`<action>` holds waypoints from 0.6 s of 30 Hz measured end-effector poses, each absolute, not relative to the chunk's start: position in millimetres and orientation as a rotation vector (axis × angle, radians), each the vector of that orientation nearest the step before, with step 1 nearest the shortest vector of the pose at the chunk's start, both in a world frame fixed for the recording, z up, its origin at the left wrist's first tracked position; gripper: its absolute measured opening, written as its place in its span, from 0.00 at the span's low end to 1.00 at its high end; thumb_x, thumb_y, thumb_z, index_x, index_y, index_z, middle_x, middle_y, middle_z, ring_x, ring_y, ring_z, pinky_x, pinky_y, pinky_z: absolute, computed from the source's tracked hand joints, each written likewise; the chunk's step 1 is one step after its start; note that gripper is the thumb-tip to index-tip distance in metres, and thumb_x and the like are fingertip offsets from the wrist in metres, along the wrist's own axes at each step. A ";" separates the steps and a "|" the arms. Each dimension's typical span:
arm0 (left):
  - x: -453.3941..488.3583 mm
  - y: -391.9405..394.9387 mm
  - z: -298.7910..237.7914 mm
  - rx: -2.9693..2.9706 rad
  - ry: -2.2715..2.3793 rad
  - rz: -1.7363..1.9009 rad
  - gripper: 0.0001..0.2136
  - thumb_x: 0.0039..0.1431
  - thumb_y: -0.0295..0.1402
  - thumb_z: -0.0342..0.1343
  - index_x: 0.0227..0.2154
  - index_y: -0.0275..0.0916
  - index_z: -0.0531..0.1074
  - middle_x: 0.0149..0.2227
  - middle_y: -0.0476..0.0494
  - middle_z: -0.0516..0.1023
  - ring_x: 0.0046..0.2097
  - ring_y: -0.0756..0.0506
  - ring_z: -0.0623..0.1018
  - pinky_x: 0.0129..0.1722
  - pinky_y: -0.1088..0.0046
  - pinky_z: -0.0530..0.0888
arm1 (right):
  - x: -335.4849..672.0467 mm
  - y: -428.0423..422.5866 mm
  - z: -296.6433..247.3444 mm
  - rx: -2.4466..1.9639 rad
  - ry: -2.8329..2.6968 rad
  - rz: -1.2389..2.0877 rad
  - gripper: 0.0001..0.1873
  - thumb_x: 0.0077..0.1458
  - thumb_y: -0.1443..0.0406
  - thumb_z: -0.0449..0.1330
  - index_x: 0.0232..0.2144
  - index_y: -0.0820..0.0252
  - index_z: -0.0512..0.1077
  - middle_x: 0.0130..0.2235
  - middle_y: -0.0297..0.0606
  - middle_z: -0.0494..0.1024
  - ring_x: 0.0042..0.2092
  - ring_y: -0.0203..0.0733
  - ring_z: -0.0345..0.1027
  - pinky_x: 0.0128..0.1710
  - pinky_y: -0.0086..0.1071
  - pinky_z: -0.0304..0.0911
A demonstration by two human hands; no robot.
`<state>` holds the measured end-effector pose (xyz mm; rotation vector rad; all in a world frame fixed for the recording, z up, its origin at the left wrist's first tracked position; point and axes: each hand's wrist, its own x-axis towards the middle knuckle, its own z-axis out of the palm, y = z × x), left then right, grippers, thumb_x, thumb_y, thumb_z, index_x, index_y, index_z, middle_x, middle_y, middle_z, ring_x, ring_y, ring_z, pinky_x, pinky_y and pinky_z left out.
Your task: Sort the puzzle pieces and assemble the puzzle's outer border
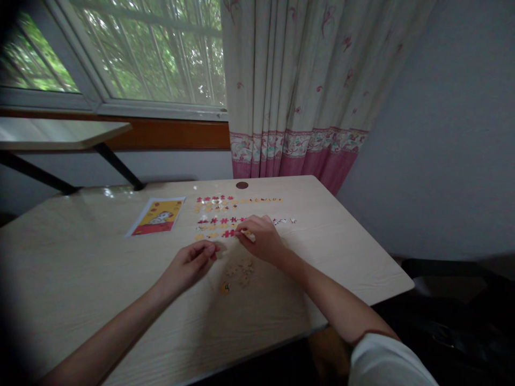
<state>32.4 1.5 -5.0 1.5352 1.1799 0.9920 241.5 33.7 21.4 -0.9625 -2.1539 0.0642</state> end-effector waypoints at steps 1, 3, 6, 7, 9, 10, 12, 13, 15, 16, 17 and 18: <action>32.1 0.9 -3.3 1.557 1.189 0.977 0.13 0.55 0.41 0.51 0.28 0.36 0.72 0.24 0.46 0.71 0.26 0.49 0.68 0.24 0.77 0.62 | 246.7 37.9 23.9 -0.985 -2.098 0.018 0.09 0.57 0.62 0.53 0.29 0.58 0.71 0.31 0.36 0.76 0.35 0.36 0.66 0.38 0.32 0.53; 31.7 -1.4 0.8 1.629 1.198 0.926 0.12 0.54 0.39 0.51 0.27 0.36 0.72 0.24 0.47 0.71 0.26 0.49 0.67 0.25 0.77 0.62 | 258.2 47.1 27.0 -1.022 -1.971 -0.078 0.10 0.57 0.61 0.53 0.29 0.58 0.71 0.31 0.37 0.75 0.34 0.37 0.66 0.38 0.33 0.55; 31.6 -5.7 5.8 1.771 1.190 0.835 0.10 0.53 0.37 0.51 0.26 0.36 0.72 0.21 0.49 0.68 0.23 0.51 0.64 0.23 0.77 0.60 | 274.3 59.6 27.1 -1.065 -1.838 -0.167 0.11 0.56 0.59 0.54 0.29 0.58 0.72 0.31 0.39 0.74 0.33 0.38 0.65 0.38 0.33 0.57; 31.7 -6.8 6.6 1.812 1.190 0.815 0.10 0.54 0.37 0.51 0.27 0.36 0.72 0.20 0.50 0.67 0.23 0.51 0.63 0.22 0.78 0.59 | 278.3 62.7 26.5 -1.069 -1.819 -0.182 0.11 0.56 0.59 0.54 0.29 0.58 0.72 0.31 0.39 0.74 0.32 0.38 0.65 0.37 0.33 0.57; 31.9 -8.2 7.1 1.877 1.195 0.787 0.10 0.54 0.36 0.50 0.27 0.37 0.72 0.20 0.51 0.66 0.22 0.51 0.63 0.21 0.78 0.58 | 283.5 66.5 24.7 -1.057 -1.807 -0.199 0.12 0.57 0.59 0.54 0.30 0.58 0.73 0.31 0.39 0.74 0.32 0.38 0.65 0.37 0.33 0.58; 31.9 -8.5 7.0 1.901 1.196 0.773 0.10 0.55 0.36 0.49 0.28 0.37 0.72 0.20 0.51 0.66 0.22 0.51 0.62 0.21 0.78 0.57 | 284.6 67.4 23.9 -1.048 -1.805 -0.206 0.12 0.57 0.59 0.54 0.30 0.58 0.73 0.30 0.39 0.74 0.32 0.38 0.65 0.37 0.33 0.58; 31.8 -8.6 6.6 1.936 1.193 0.741 0.10 0.55 0.35 0.49 0.28 0.37 0.73 0.20 0.51 0.66 0.22 0.51 0.63 0.21 0.78 0.57 | 284.8 67.4 22.8 -1.038 -1.809 -0.213 0.12 0.57 0.59 0.54 0.30 0.58 0.73 0.30 0.39 0.74 0.32 0.38 0.65 0.38 0.34 0.58; 31.7 -8.4 6.3 1.947 1.190 0.731 0.10 0.56 0.35 0.49 0.28 0.37 0.73 0.20 0.51 0.66 0.22 0.51 0.63 0.21 0.78 0.57 | 284.2 66.9 22.6 -1.040 -1.814 -0.212 0.12 0.57 0.59 0.54 0.30 0.58 0.74 0.30 0.39 0.74 0.32 0.38 0.65 0.38 0.34 0.58; 31.3 -7.9 5.6 1.956 1.188 0.726 0.10 0.56 0.35 0.49 0.28 0.37 0.73 0.20 0.51 0.66 0.22 0.51 0.63 0.21 0.78 0.57 | 282.7 66.2 22.7 -1.052 -1.822 -0.203 0.12 0.56 0.58 0.54 0.30 0.58 0.74 0.31 0.39 0.75 0.33 0.38 0.65 0.39 0.34 0.57; 31.1 -7.6 5.0 1.961 1.187 0.726 0.10 0.56 0.35 0.49 0.28 0.37 0.73 0.20 0.51 0.67 0.22 0.51 0.63 0.21 0.78 0.57 | 282.0 66.5 22.8 -1.060 -1.824 -0.193 0.12 0.56 0.58 0.54 0.30 0.58 0.74 0.31 0.39 0.75 0.33 0.38 0.65 0.39 0.34 0.57; 30.9 -7.3 4.3 1.966 1.186 0.725 0.10 0.56 0.35 0.49 0.28 0.37 0.73 0.20 0.51 0.67 0.22 0.51 0.63 0.21 0.78 0.57 | 281.4 67.4 22.6 -1.077 -1.824 -0.176 0.12 0.56 0.58 0.54 0.30 0.58 0.74 0.32 0.39 0.75 0.33 0.38 0.65 0.40 0.34 0.57; 30.7 -7.0 3.4 1.971 1.185 0.724 0.10 0.56 0.35 0.49 0.28 0.38 0.73 0.20 0.51 0.67 0.22 0.51 0.63 0.22 0.78 0.58 | 280.9 69.1 22.0 -1.103 -1.829 -0.148 0.11 0.56 0.59 0.55 0.30 0.58 0.74 0.32 0.38 0.75 0.33 0.38 0.65 0.39 0.33 0.56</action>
